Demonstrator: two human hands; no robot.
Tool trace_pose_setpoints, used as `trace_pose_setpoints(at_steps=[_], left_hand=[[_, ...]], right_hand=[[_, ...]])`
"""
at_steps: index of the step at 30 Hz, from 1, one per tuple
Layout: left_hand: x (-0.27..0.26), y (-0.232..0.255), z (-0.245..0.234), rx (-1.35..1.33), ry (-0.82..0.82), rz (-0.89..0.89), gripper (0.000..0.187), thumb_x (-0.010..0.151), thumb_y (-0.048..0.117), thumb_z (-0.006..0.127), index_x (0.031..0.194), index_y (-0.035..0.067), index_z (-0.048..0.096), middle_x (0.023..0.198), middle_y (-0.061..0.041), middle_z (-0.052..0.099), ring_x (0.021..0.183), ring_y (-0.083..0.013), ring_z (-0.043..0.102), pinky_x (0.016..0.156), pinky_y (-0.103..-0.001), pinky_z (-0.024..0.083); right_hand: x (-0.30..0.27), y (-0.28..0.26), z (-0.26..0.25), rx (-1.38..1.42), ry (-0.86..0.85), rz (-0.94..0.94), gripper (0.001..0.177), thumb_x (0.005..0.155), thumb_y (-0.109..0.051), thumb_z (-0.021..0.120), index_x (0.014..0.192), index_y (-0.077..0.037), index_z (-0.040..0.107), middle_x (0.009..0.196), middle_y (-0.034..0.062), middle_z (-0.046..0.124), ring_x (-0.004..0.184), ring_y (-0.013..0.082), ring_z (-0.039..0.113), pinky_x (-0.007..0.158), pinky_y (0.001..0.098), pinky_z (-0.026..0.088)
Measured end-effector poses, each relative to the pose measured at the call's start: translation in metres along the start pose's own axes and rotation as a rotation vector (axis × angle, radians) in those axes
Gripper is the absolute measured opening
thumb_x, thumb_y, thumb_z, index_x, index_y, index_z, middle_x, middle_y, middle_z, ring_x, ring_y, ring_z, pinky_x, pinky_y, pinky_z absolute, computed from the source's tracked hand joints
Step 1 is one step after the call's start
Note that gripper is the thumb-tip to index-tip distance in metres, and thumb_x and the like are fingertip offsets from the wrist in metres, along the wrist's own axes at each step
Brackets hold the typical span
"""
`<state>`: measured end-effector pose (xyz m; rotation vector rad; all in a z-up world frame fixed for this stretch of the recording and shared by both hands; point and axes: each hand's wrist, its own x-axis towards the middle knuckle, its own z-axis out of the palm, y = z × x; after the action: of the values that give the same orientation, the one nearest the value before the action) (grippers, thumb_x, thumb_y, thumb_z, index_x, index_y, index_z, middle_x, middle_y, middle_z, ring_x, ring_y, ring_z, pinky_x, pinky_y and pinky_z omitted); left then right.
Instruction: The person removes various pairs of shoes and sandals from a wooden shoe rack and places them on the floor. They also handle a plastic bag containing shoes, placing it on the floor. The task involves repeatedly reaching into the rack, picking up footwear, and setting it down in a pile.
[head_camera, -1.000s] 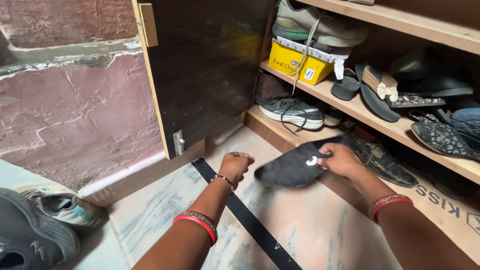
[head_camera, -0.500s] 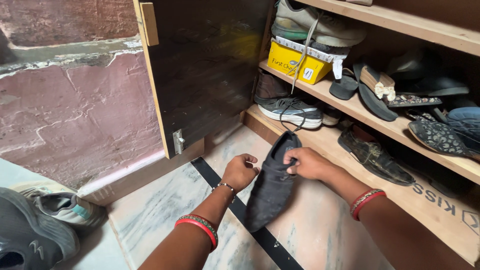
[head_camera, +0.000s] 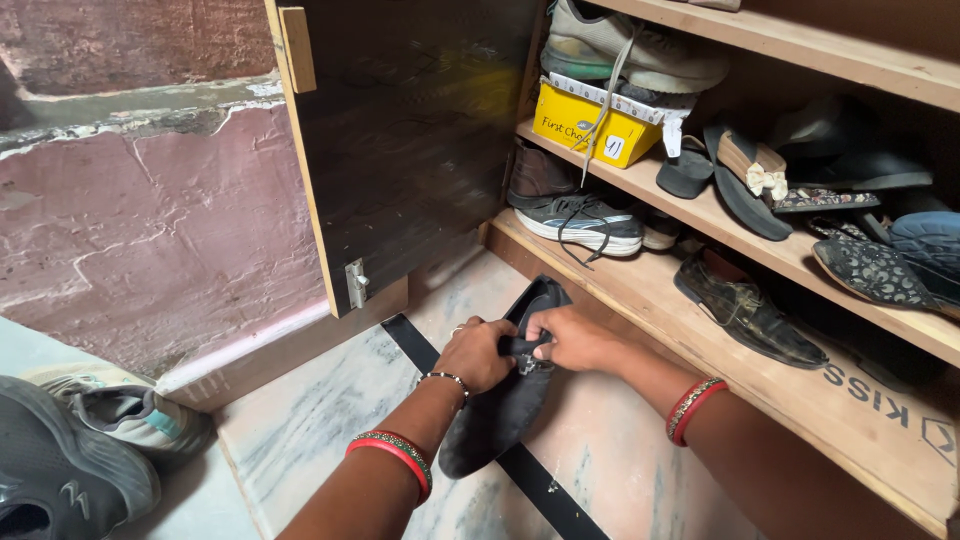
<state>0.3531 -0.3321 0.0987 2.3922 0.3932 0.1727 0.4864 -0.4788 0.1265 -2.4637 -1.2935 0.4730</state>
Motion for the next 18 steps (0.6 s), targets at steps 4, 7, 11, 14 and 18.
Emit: trace_pose_setpoints(at_steps=[4,7,11,14,18], left_hand=[[0.004,-0.006,0.004,0.079,-0.032,-0.03,0.051,0.077,0.018,0.079,0.127,0.025,0.07,0.13,-0.015,0.06,0.126,-0.0375,0.056,0.107,-0.041,0.047],[0.003,-0.009,0.004,0.096,-0.075,-0.039,0.052,0.078,0.016,0.077,0.128,0.025,0.068,0.131,-0.016,0.059,0.127,-0.0376,0.055,0.108,-0.041,0.046],[0.004,-0.012,0.003,0.115,-0.097,-0.02,0.049,0.077,0.016,0.075,0.126,0.024,0.069,0.13,-0.016,0.061,0.124,-0.0375,0.057,0.107,-0.041,0.047],[0.003,-0.013,0.001,0.159,-0.111,-0.018,0.043,0.077,0.016,0.075,0.119,0.022,0.072,0.128,-0.016,0.062,0.122,-0.0366,0.059,0.105,-0.041,0.048],[-0.001,-0.015,0.001,0.188,-0.089,-0.01,0.041,0.074,0.014,0.077,0.114,0.021,0.074,0.126,-0.013,0.064,0.122,-0.0339,0.059,0.103,-0.041,0.049]], right_hand=[[-0.005,-0.013,0.001,-0.074,-0.027,-0.019,0.023,0.084,-0.019,0.078,0.104,-0.011,0.07,0.096,0.0116,0.075,0.093,0.0252,0.072,0.082,0.0379,0.054],[-0.008,-0.019,0.002,-0.095,-0.038,-0.038,0.024,0.084,-0.019,0.078,0.105,-0.011,0.071,0.099,0.0113,0.075,0.096,0.0264,0.072,0.082,0.0388,0.055],[-0.011,-0.024,0.002,-0.096,-0.067,-0.02,0.024,0.084,-0.02,0.077,0.105,-0.011,0.071,0.099,0.0117,0.076,0.097,0.0268,0.073,0.083,0.0389,0.055],[-0.011,-0.025,0.005,-0.105,-0.08,-0.027,0.024,0.085,-0.02,0.076,0.106,-0.011,0.071,0.099,0.0126,0.076,0.097,0.0279,0.073,0.084,0.0388,0.055],[-0.011,-0.026,0.01,-0.1,-0.095,-0.046,0.024,0.086,-0.019,0.075,0.107,-0.01,0.071,0.099,0.0133,0.076,0.098,0.0283,0.072,0.084,0.0389,0.055]])
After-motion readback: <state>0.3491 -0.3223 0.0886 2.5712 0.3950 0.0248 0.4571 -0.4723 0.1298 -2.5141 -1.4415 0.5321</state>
